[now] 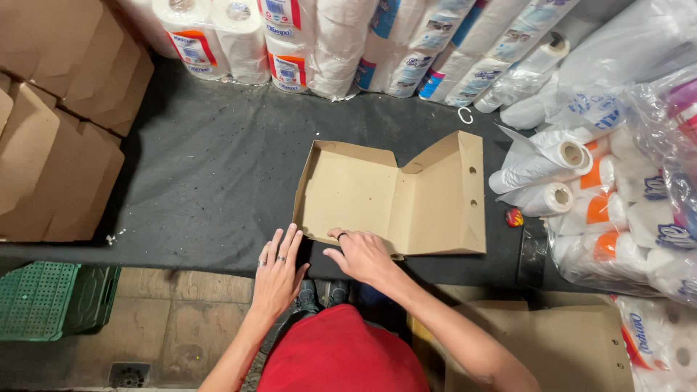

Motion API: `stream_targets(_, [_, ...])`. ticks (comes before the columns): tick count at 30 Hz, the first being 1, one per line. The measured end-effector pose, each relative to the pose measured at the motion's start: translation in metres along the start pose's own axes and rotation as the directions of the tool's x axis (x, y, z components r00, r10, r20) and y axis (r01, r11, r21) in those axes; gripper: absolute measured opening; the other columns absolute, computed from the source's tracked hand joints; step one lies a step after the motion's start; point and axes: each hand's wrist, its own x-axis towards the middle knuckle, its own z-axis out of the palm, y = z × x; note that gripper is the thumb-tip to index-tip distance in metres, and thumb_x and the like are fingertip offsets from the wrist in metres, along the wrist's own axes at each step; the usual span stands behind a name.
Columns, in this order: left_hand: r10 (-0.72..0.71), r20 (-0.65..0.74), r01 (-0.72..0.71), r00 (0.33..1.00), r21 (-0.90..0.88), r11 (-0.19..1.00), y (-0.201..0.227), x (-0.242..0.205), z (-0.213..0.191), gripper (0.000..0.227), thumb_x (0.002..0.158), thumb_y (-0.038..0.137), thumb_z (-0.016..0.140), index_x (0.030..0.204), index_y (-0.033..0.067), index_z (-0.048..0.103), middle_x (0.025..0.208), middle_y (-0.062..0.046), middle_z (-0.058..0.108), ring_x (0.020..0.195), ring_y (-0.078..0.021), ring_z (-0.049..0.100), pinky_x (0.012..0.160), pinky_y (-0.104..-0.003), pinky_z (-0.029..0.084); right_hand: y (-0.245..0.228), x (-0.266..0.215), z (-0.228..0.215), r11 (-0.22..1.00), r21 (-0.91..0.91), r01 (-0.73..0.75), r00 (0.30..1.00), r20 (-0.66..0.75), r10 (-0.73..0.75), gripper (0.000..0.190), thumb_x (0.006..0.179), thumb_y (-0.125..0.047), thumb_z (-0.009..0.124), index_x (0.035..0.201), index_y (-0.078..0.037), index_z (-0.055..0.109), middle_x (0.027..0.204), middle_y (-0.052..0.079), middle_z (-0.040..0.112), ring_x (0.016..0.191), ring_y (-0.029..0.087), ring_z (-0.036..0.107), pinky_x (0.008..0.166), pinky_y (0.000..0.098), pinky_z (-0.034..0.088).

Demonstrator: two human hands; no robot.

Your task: The person assembles flat-packed cardboard boxes on a table. They unfold the cardboard, fold the side flaps, and secure the box shape by hand, repeating the process for multiple units.

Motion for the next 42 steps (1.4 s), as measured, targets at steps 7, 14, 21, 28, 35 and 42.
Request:
stream_targets(7, [-0.007,-0.029,0.008,1.0,0.04,0.999,0.013,0.0,-0.003,0.075,0.097,0.046,0.055,0.16,0.0084,0.039,0.169,-0.011,0.034,0.152,-0.0297,0.036,0.121,-0.041,0.031,0.0,0.029,0.043,0.928,0.339,-0.152,0.968,-0.139,0.21,0.028,0.102,-0.042,0.058,0.097,-0.015,0.064,0.097,0.012,0.077,0.099,0.037,0.075,0.084,0.0476,0.06])
stream_targets(14, [-0.016,-0.078,0.021,0.997,0.061,0.998,0.019,0.003,0.004,0.075,0.095,0.05,0.056,0.157,0.0091,0.042,0.168,-0.009,0.037,0.153,-0.0276,0.036,0.124,-0.044,0.028,-0.004,0.03,0.045,0.953,0.256,-0.162,0.942,-0.249,0.227,0.03,0.106,-0.043,0.052,0.098,-0.014,0.059,0.095,0.012,0.079,0.093,0.034,0.077,0.08,0.0486,0.061])
stream_targets(21, [0.088,-0.028,-0.092,0.996,-0.257,0.962,-0.032,0.017,-0.015,0.059,0.095,0.028,0.065,0.151,0.0129,0.051,0.158,-0.004,0.051,0.146,-0.024,0.047,0.12,-0.04,0.036,0.016,0.009,0.046,0.946,-0.083,0.313,0.913,-0.246,-0.324,0.028,0.099,-0.001,0.05,0.124,-0.006,0.06,0.098,0.017,0.073,0.104,0.034,0.072,0.096,0.0451,0.057])
stream_targets(28, [0.367,0.001,-0.364,0.93,-0.13,0.922,-0.071,0.096,-0.006,0.06,0.075,-0.004,0.06,0.132,0.0152,0.063,0.148,-0.002,0.059,0.145,-0.0243,0.049,0.12,-0.038,0.041,0.086,-0.012,0.088,0.766,-0.288,0.575,0.8,0.002,-0.599,0.027,0.082,0.002,0.07,0.108,-0.005,0.071,0.109,0.003,0.076,0.126,0.02,0.06,0.126,0.0425,0.032])
stream_targets(35, [0.685,0.103,-0.692,0.721,0.058,0.72,-0.041,0.142,0.029,0.022,0.084,0.027,0.073,0.105,0.0216,0.073,0.139,-0.003,0.063,0.143,-0.0236,0.048,0.125,-0.043,0.032,0.193,-0.05,0.026,0.783,-0.535,0.317,0.918,-0.036,-0.396,0.012,0.077,-0.015,0.073,0.087,-0.022,0.069,0.088,-0.01,0.073,0.122,0.014,0.055,0.127,0.0494,0.028])
stream_targets(42, [0.739,0.013,-0.733,0.674,-0.12,0.67,0.026,0.136,0.071,0.032,0.092,0.052,0.061,0.093,0.0209,0.066,0.097,-0.003,0.074,0.1,-0.0242,0.067,0.103,-0.046,0.047,0.127,-0.102,-0.003,0.997,-0.045,-0.066,0.863,-0.504,0.034,0.011,0.098,-0.027,0.06,0.099,-0.025,0.071,0.113,-0.011,0.072,0.115,0.019,0.067,0.1,0.0421,0.051])
